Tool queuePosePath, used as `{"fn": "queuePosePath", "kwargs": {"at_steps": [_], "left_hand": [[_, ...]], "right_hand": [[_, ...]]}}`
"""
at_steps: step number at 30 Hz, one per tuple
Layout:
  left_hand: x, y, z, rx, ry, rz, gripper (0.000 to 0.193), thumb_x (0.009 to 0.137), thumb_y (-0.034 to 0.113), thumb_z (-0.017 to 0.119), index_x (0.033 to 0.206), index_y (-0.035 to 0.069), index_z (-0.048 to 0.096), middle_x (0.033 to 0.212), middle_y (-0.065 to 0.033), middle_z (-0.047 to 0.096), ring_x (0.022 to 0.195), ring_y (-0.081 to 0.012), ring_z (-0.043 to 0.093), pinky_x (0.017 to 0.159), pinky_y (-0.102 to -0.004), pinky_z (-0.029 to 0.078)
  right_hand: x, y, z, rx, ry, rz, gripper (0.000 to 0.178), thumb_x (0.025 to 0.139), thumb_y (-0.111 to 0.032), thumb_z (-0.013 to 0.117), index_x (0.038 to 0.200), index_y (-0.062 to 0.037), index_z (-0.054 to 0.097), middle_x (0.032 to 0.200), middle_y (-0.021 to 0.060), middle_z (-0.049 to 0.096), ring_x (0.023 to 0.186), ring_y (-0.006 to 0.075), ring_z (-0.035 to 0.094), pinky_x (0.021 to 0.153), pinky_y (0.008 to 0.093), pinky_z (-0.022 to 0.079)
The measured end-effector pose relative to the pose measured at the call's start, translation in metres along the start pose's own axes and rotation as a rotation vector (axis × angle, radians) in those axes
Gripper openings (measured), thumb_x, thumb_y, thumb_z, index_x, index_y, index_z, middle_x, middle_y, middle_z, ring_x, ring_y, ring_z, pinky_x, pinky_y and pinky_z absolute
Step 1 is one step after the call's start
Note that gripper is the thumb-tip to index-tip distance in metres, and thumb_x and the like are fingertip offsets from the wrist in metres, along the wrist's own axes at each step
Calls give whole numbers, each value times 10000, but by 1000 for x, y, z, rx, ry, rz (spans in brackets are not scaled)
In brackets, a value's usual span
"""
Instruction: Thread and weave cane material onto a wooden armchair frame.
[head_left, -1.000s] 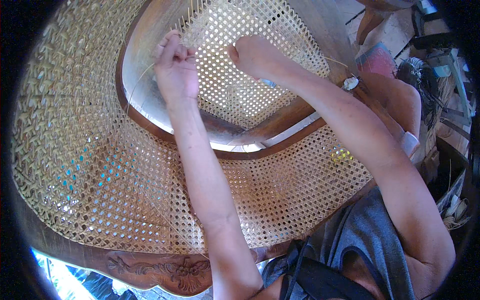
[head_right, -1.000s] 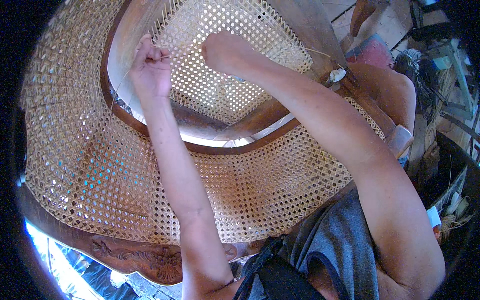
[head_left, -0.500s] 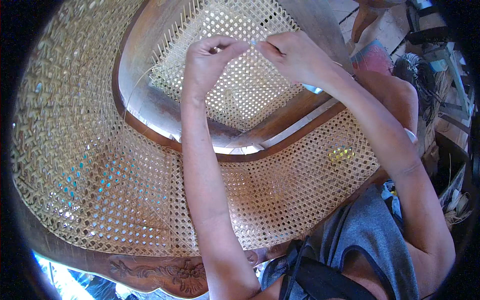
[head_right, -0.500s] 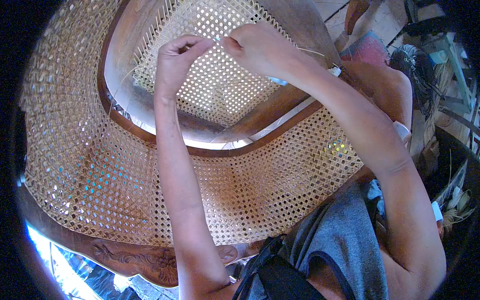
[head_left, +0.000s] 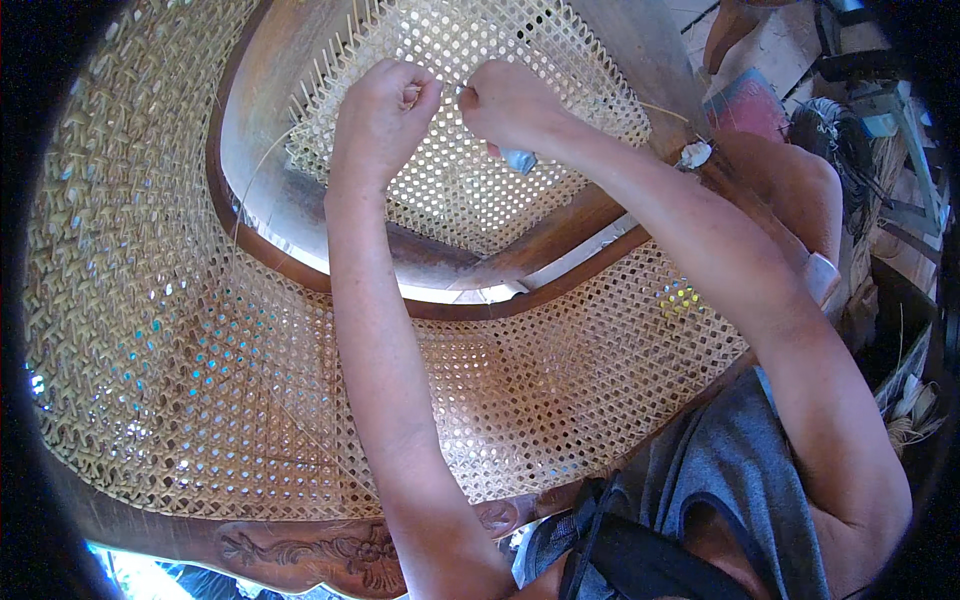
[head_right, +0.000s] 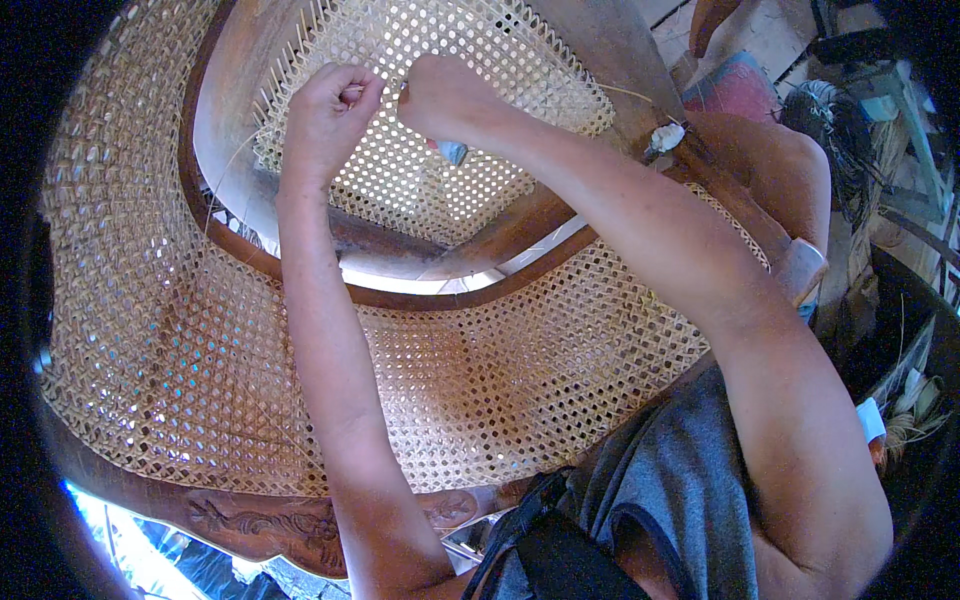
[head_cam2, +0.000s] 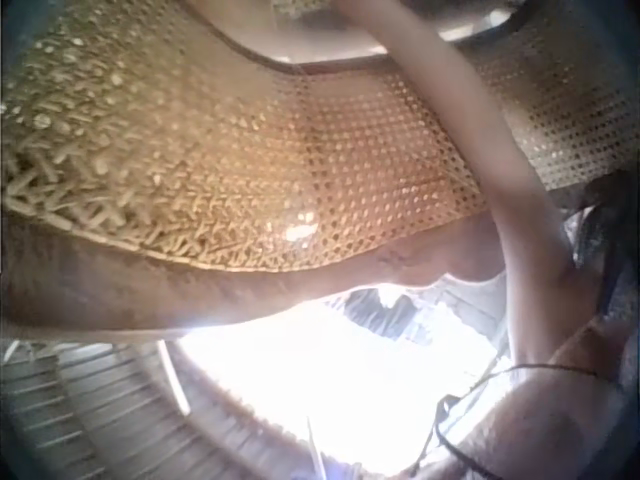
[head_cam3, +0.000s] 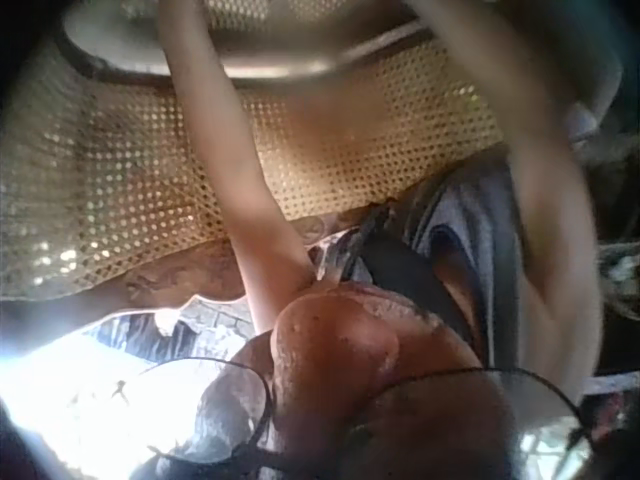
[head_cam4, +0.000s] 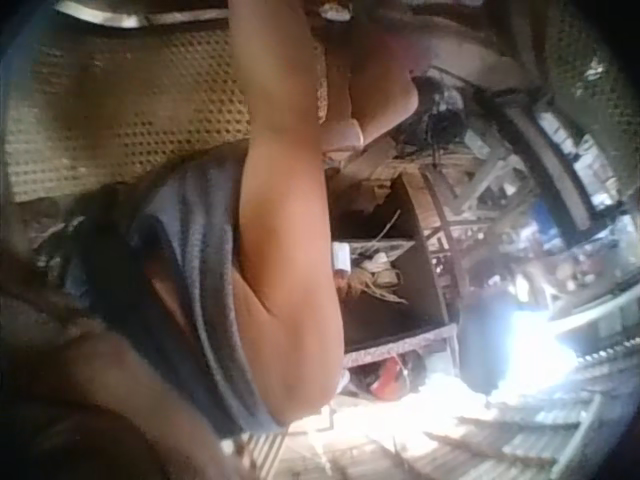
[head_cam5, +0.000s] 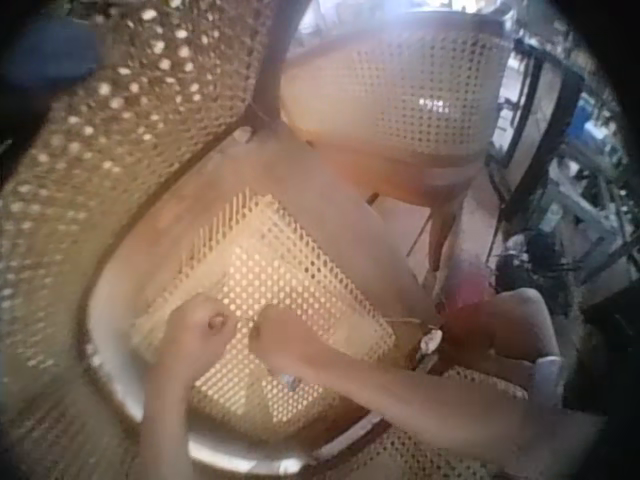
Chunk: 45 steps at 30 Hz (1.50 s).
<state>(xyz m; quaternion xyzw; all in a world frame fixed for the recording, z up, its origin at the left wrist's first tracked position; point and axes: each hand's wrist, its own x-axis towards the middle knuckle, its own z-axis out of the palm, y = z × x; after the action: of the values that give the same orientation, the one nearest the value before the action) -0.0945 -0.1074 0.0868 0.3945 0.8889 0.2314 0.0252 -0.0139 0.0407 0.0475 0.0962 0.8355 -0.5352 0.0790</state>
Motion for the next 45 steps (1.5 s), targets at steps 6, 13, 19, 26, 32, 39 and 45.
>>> {"fn": "queuePosePath", "kwargs": {"at_steps": [6,13,19,26,32,39,45], "left_hand": [[3,12,-2,238,-28,-16,134,831,183,741,946,116,729,843,-64,696,773,-215,684,690,-313,536],[-10,16,10,260,78,-1,123,845,197,700,961,184,739,1016,-43,642,830,-227,687,703,-348,545],[-7,35,11,406,53,-54,109,826,172,706,925,159,750,1032,-26,650,873,-240,655,697,-379,540],[2,48,17,-509,-229,-188,164,830,214,741,964,123,771,886,-34,741,764,-157,662,679,-280,520],[4,29,14,-112,16,-211,130,791,168,745,867,63,750,755,-118,703,633,-205,670,608,-296,519],[3,16,17,81,58,-47,83,800,93,721,849,27,711,696,-95,650,621,-148,627,601,-278,498],[3,20,20,215,25,-6,116,844,185,704,904,86,718,830,-72,676,721,-231,662,658,-344,515]], "right_hand": [[-4,3,2,130,-31,82,298,919,-140,497,775,81,637,632,179,650,519,218,682,531,369,559],[-1,11,-5,-201,36,-59,374,963,-257,529,809,55,666,621,175,657,536,262,684,608,392,585],[-51,63,-55,-212,-2,74,482,1015,-349,483,768,41,622,574,149,617,497,253,658,541,393,552],[-74,14,-68,-70,92,-62,414,958,-275,529,733,56,636,610,235,606,554,275,677,588,396,541],[-30,22,-32,131,-73,59,373,932,-217,524,713,61,642,597,160,633,536,244,671,572,400,557],[-1,26,-4,33,-19,19,300,920,-143,516,722,40,648,603,150,640,492,227,648,523,364,534],[5,30,9,-57,133,-19,293,893,-132,515,708,60,637,629,187,653,531,273,675,551,384,549]]}}
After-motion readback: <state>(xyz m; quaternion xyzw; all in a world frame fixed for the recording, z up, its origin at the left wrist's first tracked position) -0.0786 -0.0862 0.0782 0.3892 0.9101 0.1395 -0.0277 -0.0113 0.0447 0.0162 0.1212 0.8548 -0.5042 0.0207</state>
